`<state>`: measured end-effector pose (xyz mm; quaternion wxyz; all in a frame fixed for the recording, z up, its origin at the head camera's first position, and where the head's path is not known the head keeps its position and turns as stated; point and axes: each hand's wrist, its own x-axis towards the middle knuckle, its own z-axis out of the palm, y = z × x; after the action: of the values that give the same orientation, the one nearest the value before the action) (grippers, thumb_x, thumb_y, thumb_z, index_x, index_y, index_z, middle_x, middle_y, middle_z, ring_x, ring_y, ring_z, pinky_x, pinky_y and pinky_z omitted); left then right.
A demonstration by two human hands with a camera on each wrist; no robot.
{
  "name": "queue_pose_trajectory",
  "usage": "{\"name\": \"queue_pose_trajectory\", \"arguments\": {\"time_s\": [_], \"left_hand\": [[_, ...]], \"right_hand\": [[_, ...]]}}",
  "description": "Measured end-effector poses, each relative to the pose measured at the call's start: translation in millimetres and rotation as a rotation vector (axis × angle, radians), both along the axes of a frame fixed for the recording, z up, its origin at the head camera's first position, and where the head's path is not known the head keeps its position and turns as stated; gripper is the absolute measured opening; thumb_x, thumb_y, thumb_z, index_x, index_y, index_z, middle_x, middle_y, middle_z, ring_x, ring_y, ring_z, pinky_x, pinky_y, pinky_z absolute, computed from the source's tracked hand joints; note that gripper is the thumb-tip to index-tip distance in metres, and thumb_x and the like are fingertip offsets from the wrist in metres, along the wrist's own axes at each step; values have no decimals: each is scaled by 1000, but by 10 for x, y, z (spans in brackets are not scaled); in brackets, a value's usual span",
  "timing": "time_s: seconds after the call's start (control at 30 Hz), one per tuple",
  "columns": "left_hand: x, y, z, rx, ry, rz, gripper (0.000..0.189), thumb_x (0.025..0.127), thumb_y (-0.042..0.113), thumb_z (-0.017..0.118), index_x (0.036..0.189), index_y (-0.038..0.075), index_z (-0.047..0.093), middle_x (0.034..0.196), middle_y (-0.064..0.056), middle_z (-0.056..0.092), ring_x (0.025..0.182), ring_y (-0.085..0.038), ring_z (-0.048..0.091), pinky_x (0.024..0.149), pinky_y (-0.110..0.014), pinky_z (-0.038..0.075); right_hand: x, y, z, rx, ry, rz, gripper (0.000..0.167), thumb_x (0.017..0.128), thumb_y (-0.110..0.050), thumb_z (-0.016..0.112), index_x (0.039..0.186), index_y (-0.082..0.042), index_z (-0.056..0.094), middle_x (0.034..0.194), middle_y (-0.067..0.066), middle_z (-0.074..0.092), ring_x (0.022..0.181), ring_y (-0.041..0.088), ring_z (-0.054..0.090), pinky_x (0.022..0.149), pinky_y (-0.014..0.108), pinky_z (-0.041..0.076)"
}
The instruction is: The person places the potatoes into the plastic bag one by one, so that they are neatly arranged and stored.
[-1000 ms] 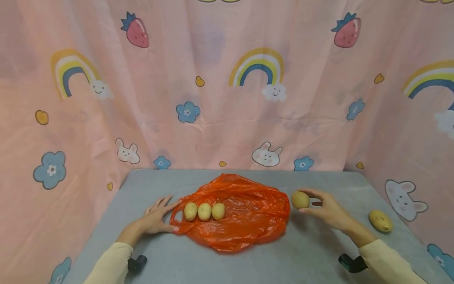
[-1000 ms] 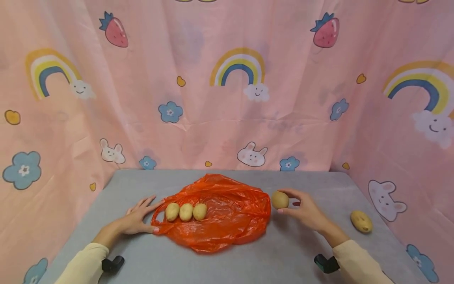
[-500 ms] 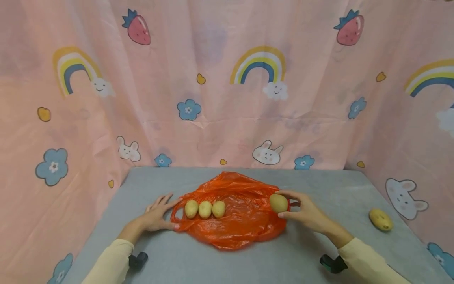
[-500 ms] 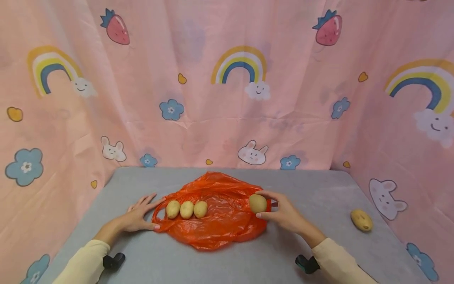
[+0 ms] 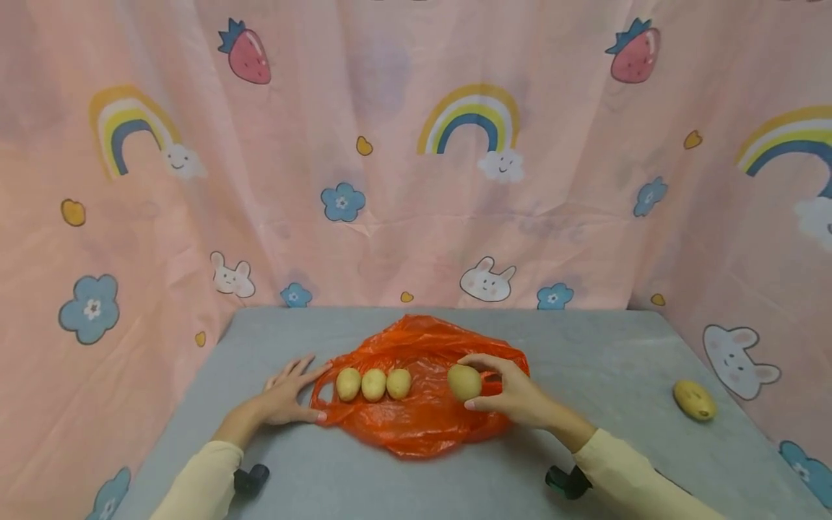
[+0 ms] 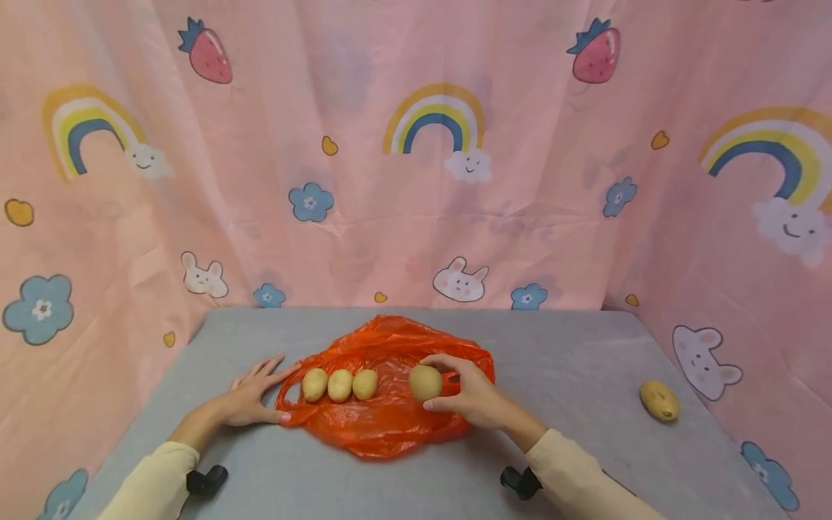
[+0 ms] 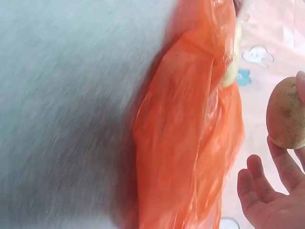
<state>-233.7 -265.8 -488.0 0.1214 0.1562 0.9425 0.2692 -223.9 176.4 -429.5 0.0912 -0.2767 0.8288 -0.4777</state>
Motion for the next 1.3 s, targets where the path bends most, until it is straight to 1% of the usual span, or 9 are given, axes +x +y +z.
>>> {"name": "queue_pose_trajectory", "arguments": {"time_s": [0.13, 0.27, 0.4, 0.53, 0.63, 0.77, 1.0, 1.1, 1.3], "left_hand": [[10, -2, -45, -4, 2, 9, 98, 78, 61, 78, 158, 24, 36, 169, -21, 12, 152, -53, 6, 111, -80, 7], [17, 5, -17, -1, 8, 10, 98, 77, 57, 80, 158, 21, 37, 169, -22, 14, 151, -53, 8, 110, -80, 8], [2, 8, 35, -3, 11, 6, 98, 78, 54, 81, 157, 19, 37, 168, -24, 14, 150, -55, 9, 109, -81, 9], [-6, 14, 61, -13, 12, -4, 98, 79, 56, 80, 158, 20, 35, 168, -24, 13, 151, -55, 8, 109, -81, 9], [6, 17, 66, -20, 8, -12, 98, 79, 56, 80, 159, 21, 35, 169, -22, 13, 151, -54, 8, 109, -80, 11], [31, 22, 76, -21, 5, -16, 96, 80, 51, 81, 159, 19, 35, 169, -21, 13, 152, -54, 8, 108, -78, 15], [47, 33, 92, -22, 1, -13, 96, 81, 49, 81, 159, 19, 35, 169, -21, 13, 152, -54, 8, 109, -80, 13], [45, 29, 86, -30, 2, -11, 96, 81, 50, 81, 159, 19, 35, 169, -22, 13, 152, -55, 7, 108, -80, 13], [27, 23, 52, -38, 1, -6, 96, 80, 50, 81, 159, 19, 35, 169, -21, 13, 152, -54, 7, 109, -79, 13]], "right_hand": [[-4, -135, -35, 9, -24, 4, 52, 88, -20, 80, 134, -9, 58, 133, 14, 62, 119, 35, 58, 97, 54, 53], [-31, -262, -52, 31, -57, -12, 52, 89, -20, 79, 134, -11, 57, 137, 13, 60, 126, 38, 55, 101, 59, 50], [-79, -387, -67, 47, -83, -42, 52, 88, -21, 79, 134, -13, 56, 138, 10, 58, 130, 38, 54, 104, 59, 49], [-117, -485, -111, 73, -85, -63, 51, 88, -20, 80, 132, -13, 56, 137, 7, 59, 131, 37, 55, 107, 57, 47], [-116, -539, -145, 105, -75, -87, 51, 87, -20, 81, 130, -13, 56, 135, 6, 60, 129, 35, 57, 107, 56, 48], [-95, -593, -177, 132, -55, -130, 50, 85, -21, 82, 128, -13, 57, 132, 5, 62, 121, 27, 59, 105, 53, 48], [-76, -651, -257, 155, -10, -150, 50, 85, -20, 83, 127, -11, 57, 128, 8, 63, 107, 21, 59, 94, 44, 51], [-72, -675, -287, 164, -13, -166, 49, 85, -19, 83, 126, -12, 57, 127, 8, 64, 108, 21, 60, 96, 47, 52], [-79, -728, -288, 162, -16, -185, 50, 87, -15, 80, 129, -13, 55, 132, 9, 61, 114, 25, 61, 99, 51, 52]]}}
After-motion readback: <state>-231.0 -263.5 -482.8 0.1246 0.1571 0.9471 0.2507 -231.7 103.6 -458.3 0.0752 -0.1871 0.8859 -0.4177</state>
